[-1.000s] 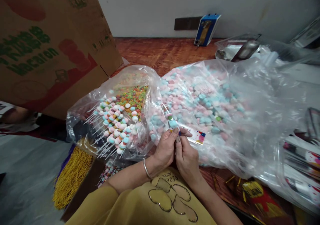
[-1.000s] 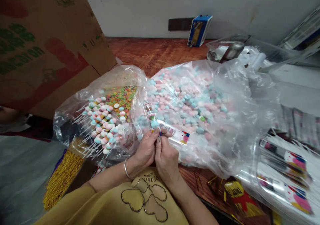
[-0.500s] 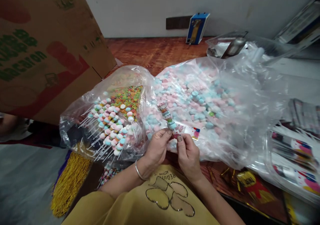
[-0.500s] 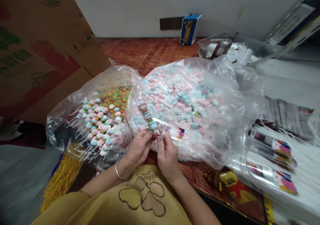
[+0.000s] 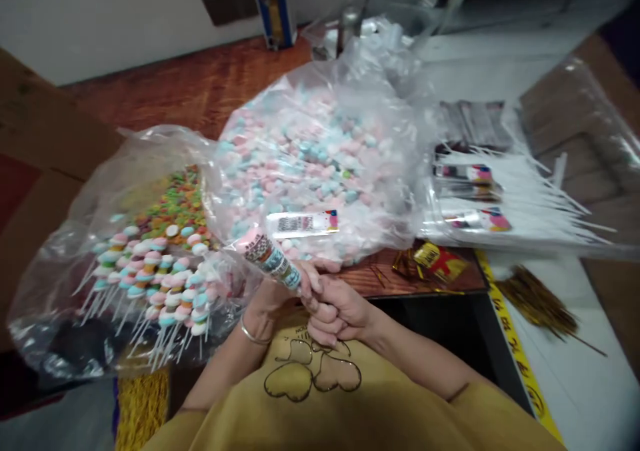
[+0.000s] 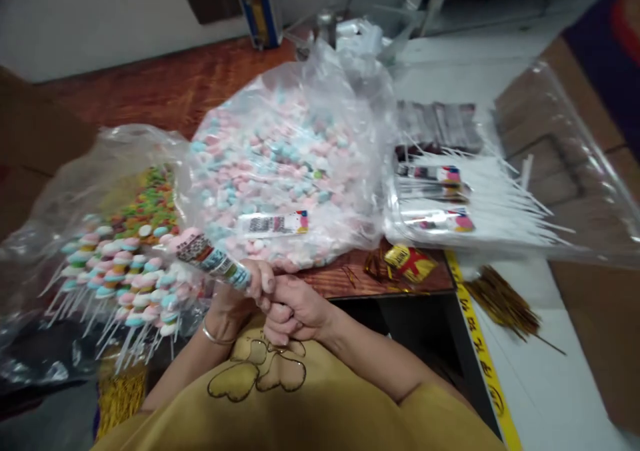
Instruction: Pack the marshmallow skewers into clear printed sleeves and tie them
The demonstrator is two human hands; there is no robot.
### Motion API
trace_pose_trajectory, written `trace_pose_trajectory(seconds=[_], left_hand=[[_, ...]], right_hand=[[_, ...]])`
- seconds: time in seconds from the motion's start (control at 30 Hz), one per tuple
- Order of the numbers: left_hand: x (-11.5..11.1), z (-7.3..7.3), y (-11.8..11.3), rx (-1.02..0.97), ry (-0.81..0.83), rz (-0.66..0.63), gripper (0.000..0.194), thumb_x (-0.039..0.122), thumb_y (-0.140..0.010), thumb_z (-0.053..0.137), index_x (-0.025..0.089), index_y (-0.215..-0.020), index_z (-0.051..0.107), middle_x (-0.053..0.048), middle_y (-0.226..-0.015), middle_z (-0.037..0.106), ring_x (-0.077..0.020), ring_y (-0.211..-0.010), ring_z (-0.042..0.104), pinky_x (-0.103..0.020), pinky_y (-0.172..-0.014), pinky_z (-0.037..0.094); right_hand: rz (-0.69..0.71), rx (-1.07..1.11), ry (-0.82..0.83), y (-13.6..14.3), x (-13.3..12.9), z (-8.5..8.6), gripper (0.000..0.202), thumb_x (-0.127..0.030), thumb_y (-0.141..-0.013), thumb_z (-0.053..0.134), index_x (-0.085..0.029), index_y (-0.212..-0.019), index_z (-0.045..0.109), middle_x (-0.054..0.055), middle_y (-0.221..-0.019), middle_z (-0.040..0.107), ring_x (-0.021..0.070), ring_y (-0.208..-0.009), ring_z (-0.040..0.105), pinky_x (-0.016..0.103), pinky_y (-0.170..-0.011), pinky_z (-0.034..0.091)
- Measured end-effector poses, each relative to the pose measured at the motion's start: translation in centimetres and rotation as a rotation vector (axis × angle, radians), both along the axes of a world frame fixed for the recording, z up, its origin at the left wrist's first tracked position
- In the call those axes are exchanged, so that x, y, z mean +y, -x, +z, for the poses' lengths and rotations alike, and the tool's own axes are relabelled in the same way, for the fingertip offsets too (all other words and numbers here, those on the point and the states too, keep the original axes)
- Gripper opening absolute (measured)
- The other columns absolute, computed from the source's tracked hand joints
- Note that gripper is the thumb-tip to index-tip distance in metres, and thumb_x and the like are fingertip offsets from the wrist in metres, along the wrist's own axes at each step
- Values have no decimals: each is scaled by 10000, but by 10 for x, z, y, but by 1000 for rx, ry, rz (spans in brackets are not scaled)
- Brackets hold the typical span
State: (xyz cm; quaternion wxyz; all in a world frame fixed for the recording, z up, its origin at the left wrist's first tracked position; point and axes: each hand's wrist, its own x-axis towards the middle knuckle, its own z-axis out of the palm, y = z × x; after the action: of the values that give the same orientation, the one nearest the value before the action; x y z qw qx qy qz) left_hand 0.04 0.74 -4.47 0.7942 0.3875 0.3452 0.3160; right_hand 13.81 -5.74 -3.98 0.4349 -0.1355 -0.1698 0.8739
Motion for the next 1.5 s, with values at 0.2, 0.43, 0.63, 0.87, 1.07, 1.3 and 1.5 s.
trace_pose_trajectory(seconds=[0.2,0.43,0.63,0.87,1.07,1.3,1.5], left_hand=[[-3,17,-22,-90,-98,149,302,366,-653,933,179,-641,696,2,-683,633,-133,-658,625,-321,-718,600],[0,11,-26,46,-132,237,314,401,-616,948,187,-691,731,11,-650,645,-132,-616,612,-389,-765,610],[-9,-4,-26,133,-132,199,341,434,-644,927,176,-759,735,6,-638,654,-139,-604,612,-314,-680,560],[-8,9,-17,417,-449,139,243,409,-931,672,186,-833,684,10,-719,597,-119,-668,525,-238,-660,432],[-4,18,-22,830,-1189,8,209,66,-937,490,184,-872,650,-45,-878,593,-180,-845,545,-282,-753,433],[-13,8,-39,917,-1450,-43,249,62,-952,446,182,-1029,651,-65,-863,615,-197,-776,558,-300,-693,450],[-14,2,-36,805,-1389,46,310,129,-991,454,214,-1218,646,-71,-890,672,-189,-802,616,-298,-734,470]], right_hand=[[-482,-1098,-212,-40,-34,-7,238,-448,-976,570,-222,-909,607,-19,-751,624,120,-600,562,272,-633,478],[-600,-2351,-294,-96,-86,-47,240,-297,-1014,492,-192,-929,690,66,-898,651,197,-779,612,299,-670,393],[-484,-2552,-381,-91,-86,-58,258,-236,-1017,483,-181,-821,641,62,-838,636,180,-731,580,297,-660,358],[-566,-2515,-322,-95,-80,-50,230,-258,-998,461,-173,-846,611,64,-831,630,154,-622,533,280,-542,297],[-929,-1878,-370,-79,-77,-12,144,-263,-954,540,-215,-825,580,13,-746,620,134,-615,548,252,-591,420],[-777,-1154,-175,-41,-36,0,194,-352,-873,637,-215,-752,572,-29,-662,521,98,-547,403,226,-495,365],[-714,-949,-15,-38,-25,-13,282,-450,-831,709,-219,-759,563,-62,-587,444,95,-516,361,214,-441,313]])
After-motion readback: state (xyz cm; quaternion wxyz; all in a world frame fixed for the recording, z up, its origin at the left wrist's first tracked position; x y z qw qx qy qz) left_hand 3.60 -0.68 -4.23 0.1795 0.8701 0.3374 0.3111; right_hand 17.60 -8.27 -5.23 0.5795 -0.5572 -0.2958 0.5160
